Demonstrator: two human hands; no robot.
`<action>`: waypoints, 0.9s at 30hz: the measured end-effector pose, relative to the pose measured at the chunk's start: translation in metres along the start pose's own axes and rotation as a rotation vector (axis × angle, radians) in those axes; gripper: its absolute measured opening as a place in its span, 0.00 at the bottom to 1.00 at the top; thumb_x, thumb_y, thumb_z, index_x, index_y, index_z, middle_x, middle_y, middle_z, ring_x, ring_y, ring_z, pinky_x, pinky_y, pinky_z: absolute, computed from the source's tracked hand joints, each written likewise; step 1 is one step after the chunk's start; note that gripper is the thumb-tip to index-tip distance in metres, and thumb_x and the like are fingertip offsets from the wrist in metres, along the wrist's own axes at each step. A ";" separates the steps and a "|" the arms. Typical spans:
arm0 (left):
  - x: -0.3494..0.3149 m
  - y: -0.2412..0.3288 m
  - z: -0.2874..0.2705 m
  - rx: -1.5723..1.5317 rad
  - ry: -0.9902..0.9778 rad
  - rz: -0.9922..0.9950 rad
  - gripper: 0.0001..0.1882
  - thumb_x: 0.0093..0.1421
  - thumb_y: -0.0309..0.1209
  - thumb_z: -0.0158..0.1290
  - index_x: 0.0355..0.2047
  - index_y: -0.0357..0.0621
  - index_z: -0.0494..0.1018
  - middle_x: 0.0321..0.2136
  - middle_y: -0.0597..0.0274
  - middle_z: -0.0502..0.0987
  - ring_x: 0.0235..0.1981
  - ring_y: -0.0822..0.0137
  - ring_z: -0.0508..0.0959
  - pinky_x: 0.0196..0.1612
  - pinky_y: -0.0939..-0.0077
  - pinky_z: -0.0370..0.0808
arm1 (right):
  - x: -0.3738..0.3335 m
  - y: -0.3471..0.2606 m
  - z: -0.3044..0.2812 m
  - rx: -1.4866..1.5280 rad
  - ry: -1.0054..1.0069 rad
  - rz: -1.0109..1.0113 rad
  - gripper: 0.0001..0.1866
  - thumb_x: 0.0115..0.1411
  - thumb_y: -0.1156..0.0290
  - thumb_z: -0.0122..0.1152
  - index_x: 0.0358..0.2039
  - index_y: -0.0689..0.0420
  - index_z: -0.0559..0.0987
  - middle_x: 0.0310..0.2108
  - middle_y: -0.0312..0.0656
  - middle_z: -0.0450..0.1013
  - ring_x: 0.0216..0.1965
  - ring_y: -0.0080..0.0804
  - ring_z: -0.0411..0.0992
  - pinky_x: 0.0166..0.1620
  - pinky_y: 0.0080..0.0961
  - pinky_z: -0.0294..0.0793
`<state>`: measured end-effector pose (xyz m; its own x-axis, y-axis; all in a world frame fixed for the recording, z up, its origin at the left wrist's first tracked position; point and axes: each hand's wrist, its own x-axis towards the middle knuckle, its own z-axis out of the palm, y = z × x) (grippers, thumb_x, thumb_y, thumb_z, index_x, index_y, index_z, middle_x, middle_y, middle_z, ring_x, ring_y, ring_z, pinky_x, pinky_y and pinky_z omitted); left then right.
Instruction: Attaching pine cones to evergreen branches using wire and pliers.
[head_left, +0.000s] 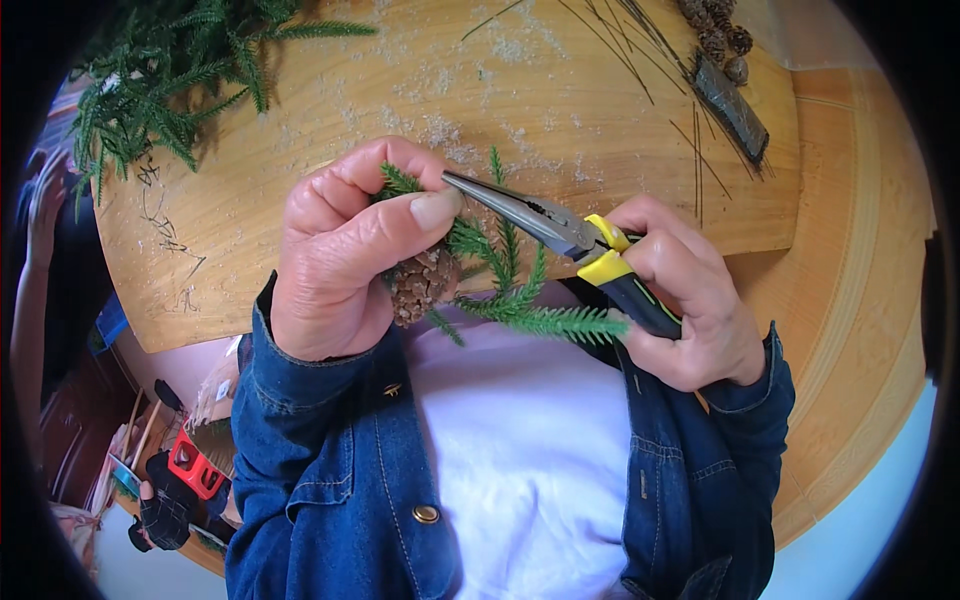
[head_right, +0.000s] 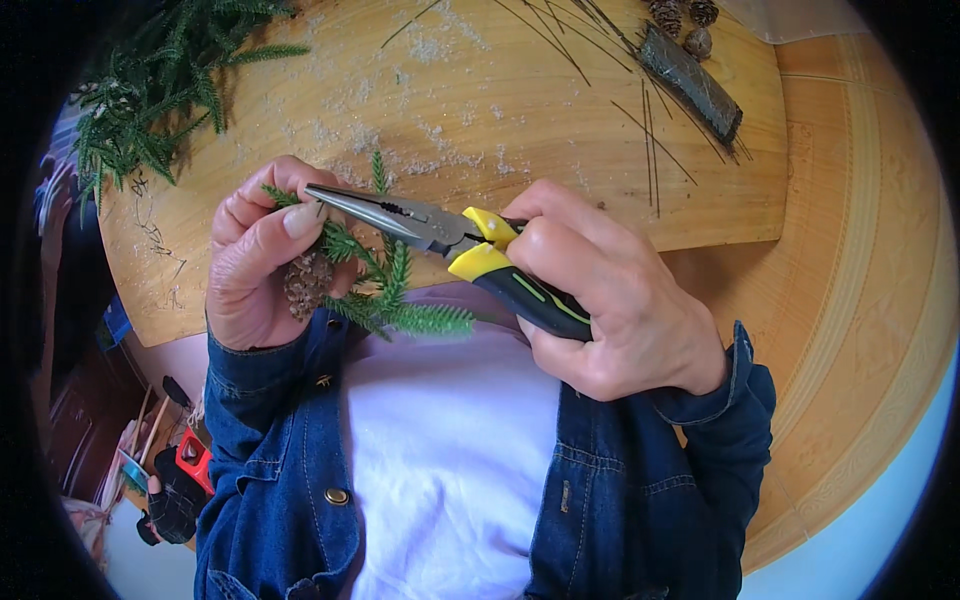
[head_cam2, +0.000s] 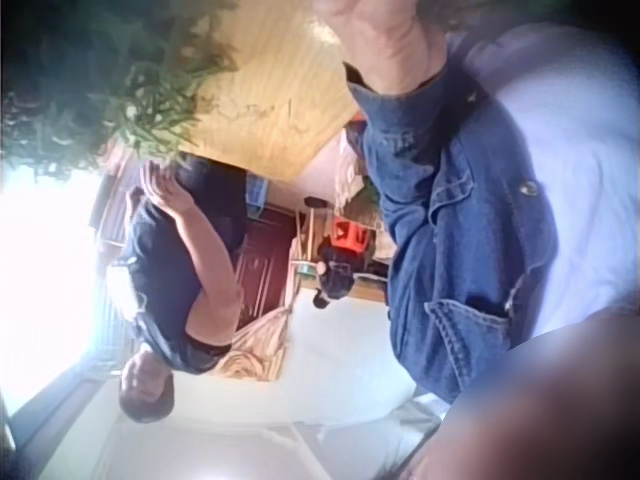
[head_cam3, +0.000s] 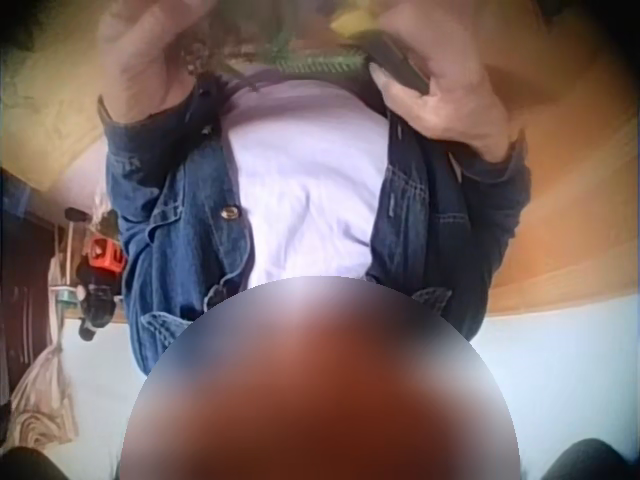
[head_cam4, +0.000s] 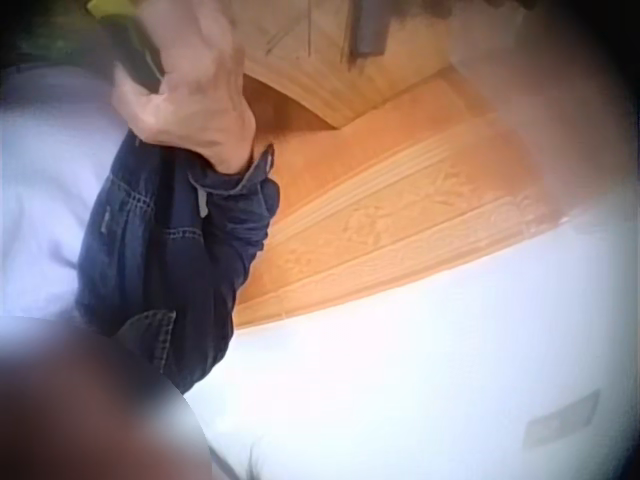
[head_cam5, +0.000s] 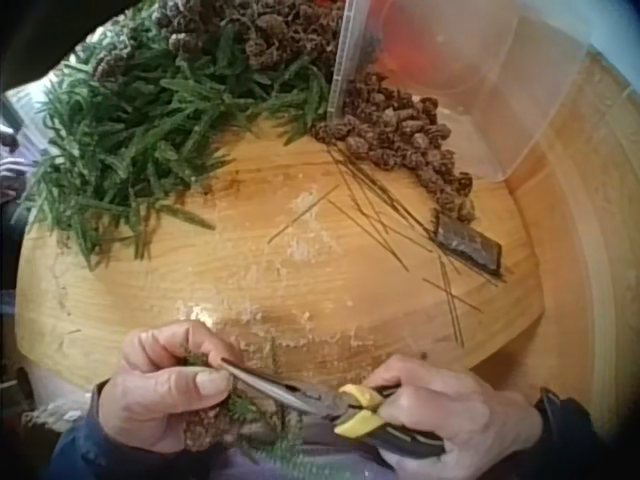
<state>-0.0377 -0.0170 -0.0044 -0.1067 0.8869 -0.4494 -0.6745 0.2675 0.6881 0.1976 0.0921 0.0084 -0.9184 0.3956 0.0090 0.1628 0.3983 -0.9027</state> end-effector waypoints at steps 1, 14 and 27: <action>0.000 0.000 0.002 0.001 0.000 0.000 0.06 0.54 0.23 0.55 0.33 0.36 0.73 0.27 0.67 0.74 0.26 0.80 0.72 0.30 0.87 0.68 | 0.000 0.001 0.000 -0.046 0.003 -0.007 0.17 0.35 0.82 0.57 0.31 0.62 0.70 0.36 0.53 0.66 0.31 0.44 0.68 0.35 0.31 0.68; 0.001 -0.005 0.008 -0.054 0.053 -0.068 0.06 0.56 0.22 0.52 0.34 0.35 0.71 0.26 0.59 0.76 0.19 0.73 0.76 0.20 0.81 0.74 | -0.002 -0.004 0.004 -0.452 0.061 -0.075 0.18 0.35 0.83 0.62 0.30 0.60 0.70 0.37 0.50 0.66 0.28 0.44 0.69 0.27 0.29 0.69; 0.002 -0.004 0.007 -0.024 -0.058 0.022 0.07 0.55 0.22 0.53 0.34 0.33 0.69 0.25 0.59 0.75 0.21 0.68 0.79 0.26 0.79 0.79 | -0.008 0.012 -0.018 0.388 -0.192 0.185 0.19 0.41 0.60 0.60 0.30 0.62 0.72 0.39 0.50 0.67 0.39 0.38 0.65 0.45 0.31 0.62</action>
<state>-0.0304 -0.0140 -0.0043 -0.0800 0.9131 -0.3999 -0.6896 0.2390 0.6836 0.2137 0.1083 0.0053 -0.9428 0.2556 -0.2140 0.2168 -0.0173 -0.9761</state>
